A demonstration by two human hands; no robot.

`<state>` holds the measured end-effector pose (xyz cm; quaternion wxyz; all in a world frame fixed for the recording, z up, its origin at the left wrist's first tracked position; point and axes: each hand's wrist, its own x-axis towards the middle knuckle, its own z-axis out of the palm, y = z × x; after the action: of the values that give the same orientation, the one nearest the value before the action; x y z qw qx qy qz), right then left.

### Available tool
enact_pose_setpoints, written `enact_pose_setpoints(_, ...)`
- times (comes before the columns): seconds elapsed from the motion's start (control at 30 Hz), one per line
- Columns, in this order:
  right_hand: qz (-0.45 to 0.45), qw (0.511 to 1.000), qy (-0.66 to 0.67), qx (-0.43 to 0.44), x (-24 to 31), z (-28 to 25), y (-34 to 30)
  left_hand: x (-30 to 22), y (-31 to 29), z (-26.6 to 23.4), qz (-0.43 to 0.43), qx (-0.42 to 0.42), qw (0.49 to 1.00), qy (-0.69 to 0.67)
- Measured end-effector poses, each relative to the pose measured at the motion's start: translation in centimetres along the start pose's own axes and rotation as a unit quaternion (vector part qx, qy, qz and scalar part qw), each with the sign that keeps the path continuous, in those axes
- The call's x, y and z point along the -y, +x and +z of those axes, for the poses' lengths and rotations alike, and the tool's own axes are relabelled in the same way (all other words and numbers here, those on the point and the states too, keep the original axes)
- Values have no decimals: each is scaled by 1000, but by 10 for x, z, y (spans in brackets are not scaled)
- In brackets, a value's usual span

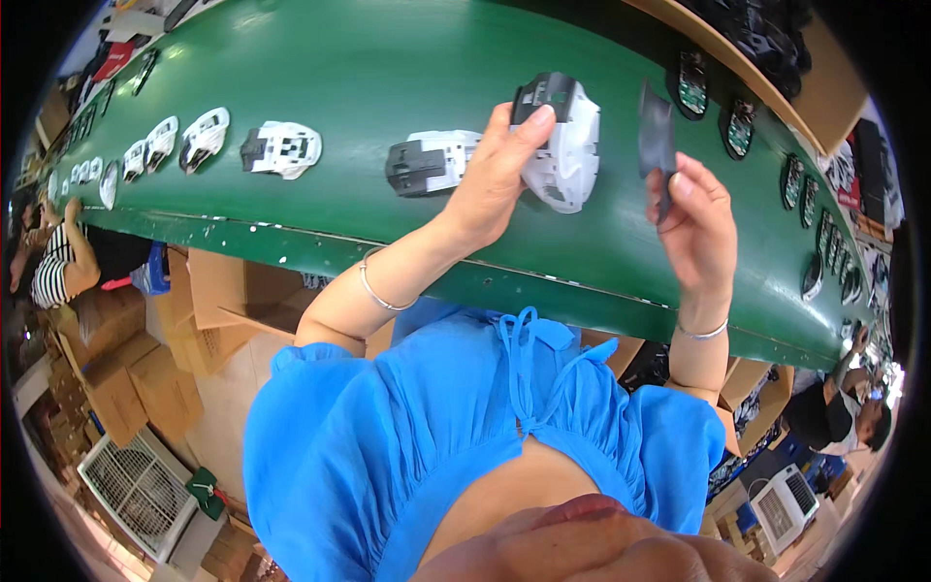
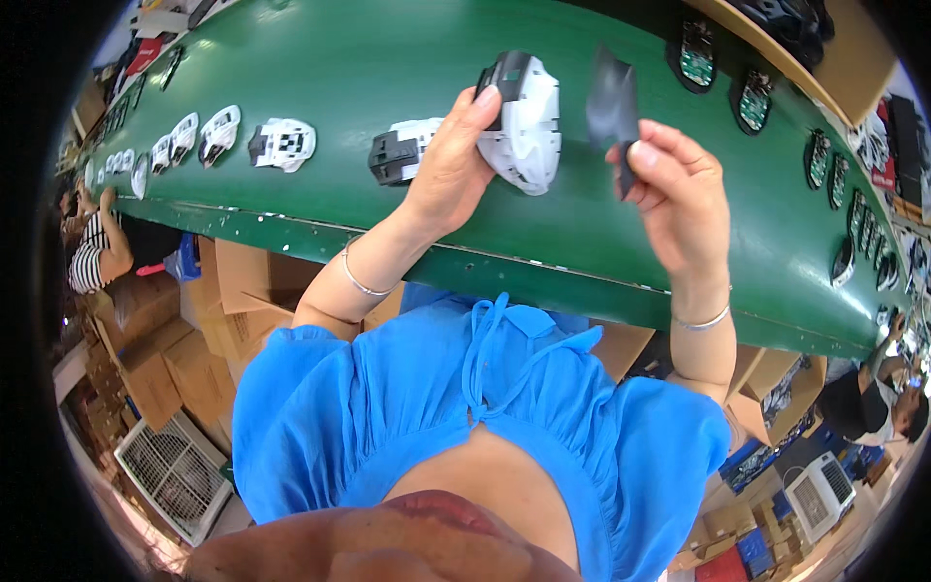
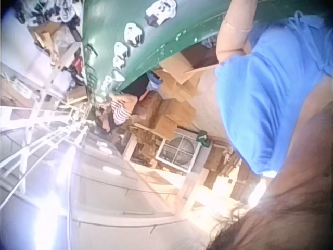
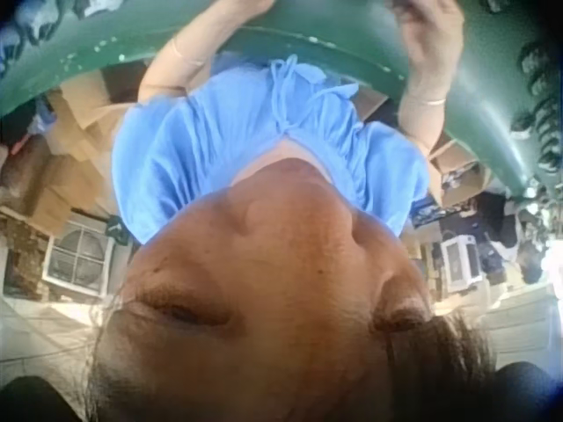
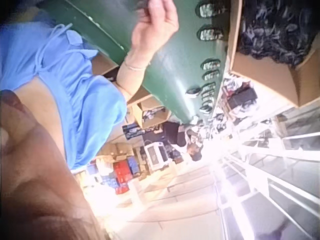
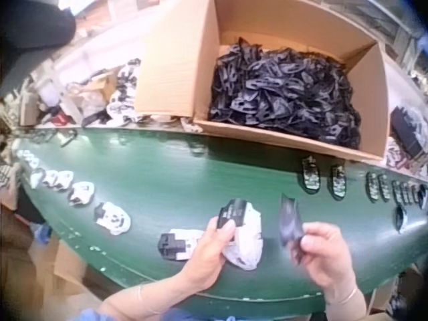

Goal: The person assembles computer mouse covers by picking up mouse shells from a conveyor belt, retrieving side panels from a box, attaching the panels onto the shells by hand, and placing the assembled pieces back onto the conveyor belt.

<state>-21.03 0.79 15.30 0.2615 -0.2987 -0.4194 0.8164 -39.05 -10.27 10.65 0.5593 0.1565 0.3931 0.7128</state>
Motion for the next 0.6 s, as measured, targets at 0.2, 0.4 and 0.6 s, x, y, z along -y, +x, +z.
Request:
enact_pose_setpoints(0.2,-50,989,-137,5,-23,35,5,-3,-4,-3,21,-2,999,26)
enact_pose_setpoints(0.4,-53,967,-249,-15,-20,49,6,-12,-10,0,30,4,998,52)
enact_pose_setpoints(0.6,52,967,-249,-2,-20,47,6,-12,-6,-3,49,18,992,113)
